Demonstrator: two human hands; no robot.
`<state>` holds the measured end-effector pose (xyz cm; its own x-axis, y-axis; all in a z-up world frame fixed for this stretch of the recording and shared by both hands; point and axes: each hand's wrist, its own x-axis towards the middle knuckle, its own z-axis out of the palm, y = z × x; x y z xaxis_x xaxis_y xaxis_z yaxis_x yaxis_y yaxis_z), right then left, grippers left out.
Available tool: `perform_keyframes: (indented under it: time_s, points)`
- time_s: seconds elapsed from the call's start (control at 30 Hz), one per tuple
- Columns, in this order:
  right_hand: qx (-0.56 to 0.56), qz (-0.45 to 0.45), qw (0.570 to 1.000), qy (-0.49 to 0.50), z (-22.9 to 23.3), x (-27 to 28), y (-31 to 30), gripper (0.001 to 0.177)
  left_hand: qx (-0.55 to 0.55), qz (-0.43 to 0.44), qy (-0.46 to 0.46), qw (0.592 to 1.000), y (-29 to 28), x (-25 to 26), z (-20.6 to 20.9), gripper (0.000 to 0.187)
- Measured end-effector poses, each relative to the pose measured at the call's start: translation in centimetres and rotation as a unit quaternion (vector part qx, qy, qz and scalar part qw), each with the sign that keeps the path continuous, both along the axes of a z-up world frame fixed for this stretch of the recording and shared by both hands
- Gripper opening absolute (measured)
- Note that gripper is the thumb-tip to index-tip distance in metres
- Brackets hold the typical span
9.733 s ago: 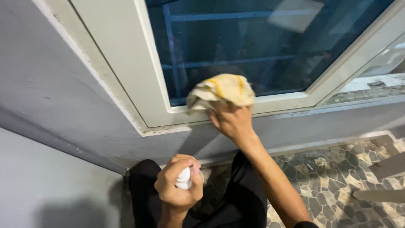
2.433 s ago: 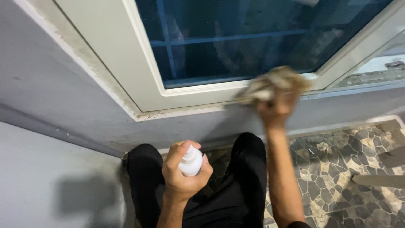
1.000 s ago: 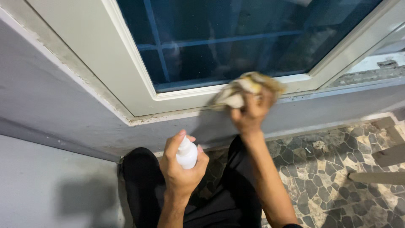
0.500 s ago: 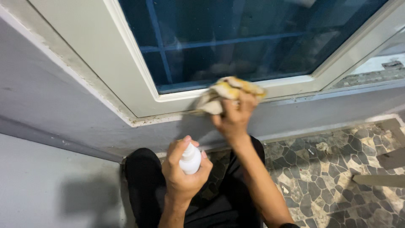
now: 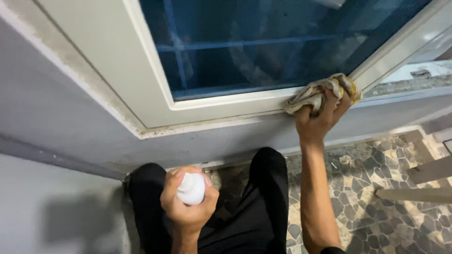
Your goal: The person cleans a window pane using a spray bottle and a cloth. They repeatedly spray the glass and wipe it in circular and linear motions, focusing on the lower section of the window.
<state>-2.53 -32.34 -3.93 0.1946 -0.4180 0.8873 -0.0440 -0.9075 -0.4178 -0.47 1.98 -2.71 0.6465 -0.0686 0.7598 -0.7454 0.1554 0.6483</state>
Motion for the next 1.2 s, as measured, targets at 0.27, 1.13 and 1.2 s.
perform_keyframes:
  time_s: [0.27, 1.13, 1.2]
  points:
    - [-0.157, 0.091, 0.977, 0.113, 1.2, 6.1, 15.8, 0.048, 0.061, 0.021, -0.068, 0.996, -0.9, -1.3, 1.8, 0.070]
    - [-0.114, -0.051, 0.991, -0.041, -1.1, 2.2, -1.1, 0.034, 0.036, -0.067, -0.038, 0.996, -0.3, -1.1, 1.9, 0.065]
    - [-0.163, -0.006, 0.987, -0.006, -0.9, 3.5, 2.3, 0.051, 0.050, -0.067, -0.045, 0.996, -0.6, -1.4, 2.1, 0.065]
